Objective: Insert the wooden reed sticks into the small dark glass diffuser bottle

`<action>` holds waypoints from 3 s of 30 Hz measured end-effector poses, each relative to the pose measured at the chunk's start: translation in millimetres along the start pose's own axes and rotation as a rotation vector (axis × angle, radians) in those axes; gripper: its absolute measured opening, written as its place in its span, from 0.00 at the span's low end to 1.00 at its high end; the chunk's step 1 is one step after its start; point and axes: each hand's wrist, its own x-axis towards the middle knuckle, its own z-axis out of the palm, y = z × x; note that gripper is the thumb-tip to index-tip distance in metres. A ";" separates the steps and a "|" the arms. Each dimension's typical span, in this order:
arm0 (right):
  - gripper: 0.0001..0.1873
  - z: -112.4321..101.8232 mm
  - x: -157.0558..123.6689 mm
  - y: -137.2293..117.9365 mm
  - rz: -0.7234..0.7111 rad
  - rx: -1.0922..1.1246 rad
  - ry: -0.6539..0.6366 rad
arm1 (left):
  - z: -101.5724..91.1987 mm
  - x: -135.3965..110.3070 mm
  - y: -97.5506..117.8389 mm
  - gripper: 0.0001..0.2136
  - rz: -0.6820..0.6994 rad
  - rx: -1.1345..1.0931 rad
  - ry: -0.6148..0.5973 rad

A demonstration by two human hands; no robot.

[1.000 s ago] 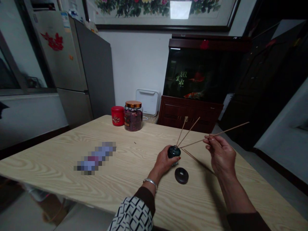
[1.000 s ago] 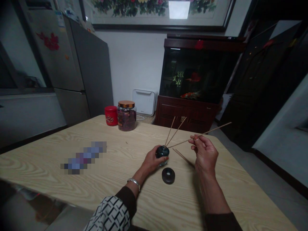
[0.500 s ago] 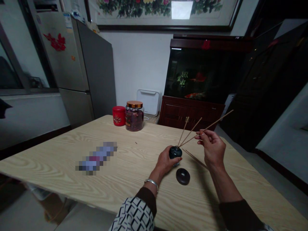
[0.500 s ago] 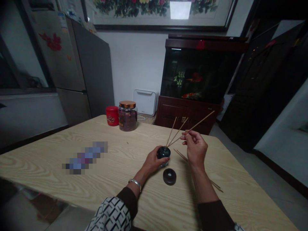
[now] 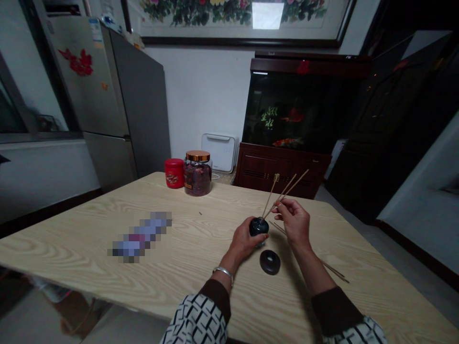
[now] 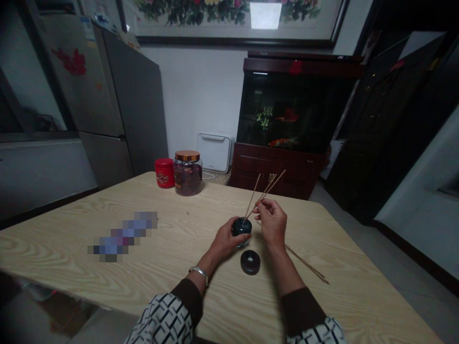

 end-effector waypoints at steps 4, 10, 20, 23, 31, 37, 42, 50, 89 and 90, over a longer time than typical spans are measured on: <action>0.20 3.8 -8.6 11.3 0.036 -0.136 -0.045 | -0.5 -0.1 -0.2 0.26 0.014 -0.007 -0.008; 0.24 -49.8 -6.1 26.6 0.062 -0.421 -0.122 | -0.4 -0.6 -1.9 0.28 -0.007 0.005 0.002; 0.13 -129.4 -21.3 50.1 0.055 -1.541 -0.488 | -0.2 -0.7 -1.7 0.26 0.000 -0.014 -0.011; 0.12 -123.8 -21.0 48.4 0.076 -1.524 -0.470 | 0.7 -0.6 -2.8 0.26 -0.007 -0.022 -0.015; 0.07 -127.4 -14.0 39.5 0.163 -1.430 -0.428 | 0.0 -0.7 -2.5 0.26 0.014 -0.031 -0.019; 0.08 -135.8 -1.4 1.0 -0.025 -1.129 -0.184 | 0.0 -0.6 -2.2 0.26 0.001 -0.034 -0.006; 0.14 -106.5 0.9 -39.3 -0.094 -0.297 0.169 | 0.5 -0.4 -2.6 0.26 0.000 -0.030 -0.013; 0.13 -39.3 -6.2 -30.9 -0.112 0.039 0.155 | -0.7 -1.0 2.2 0.26 -0.010 -0.017 -0.008; 0.11 -129.5 -29.6 40.3 0.030 -1.511 -0.464 | -0.4 -1.5 0.0 0.25 0.010 -0.020 -0.017; 0.10 -128.6 -27.5 40.1 0.063 -1.506 -0.472 | -0.5 -1.5 0.5 0.25 0.011 -0.022 -0.021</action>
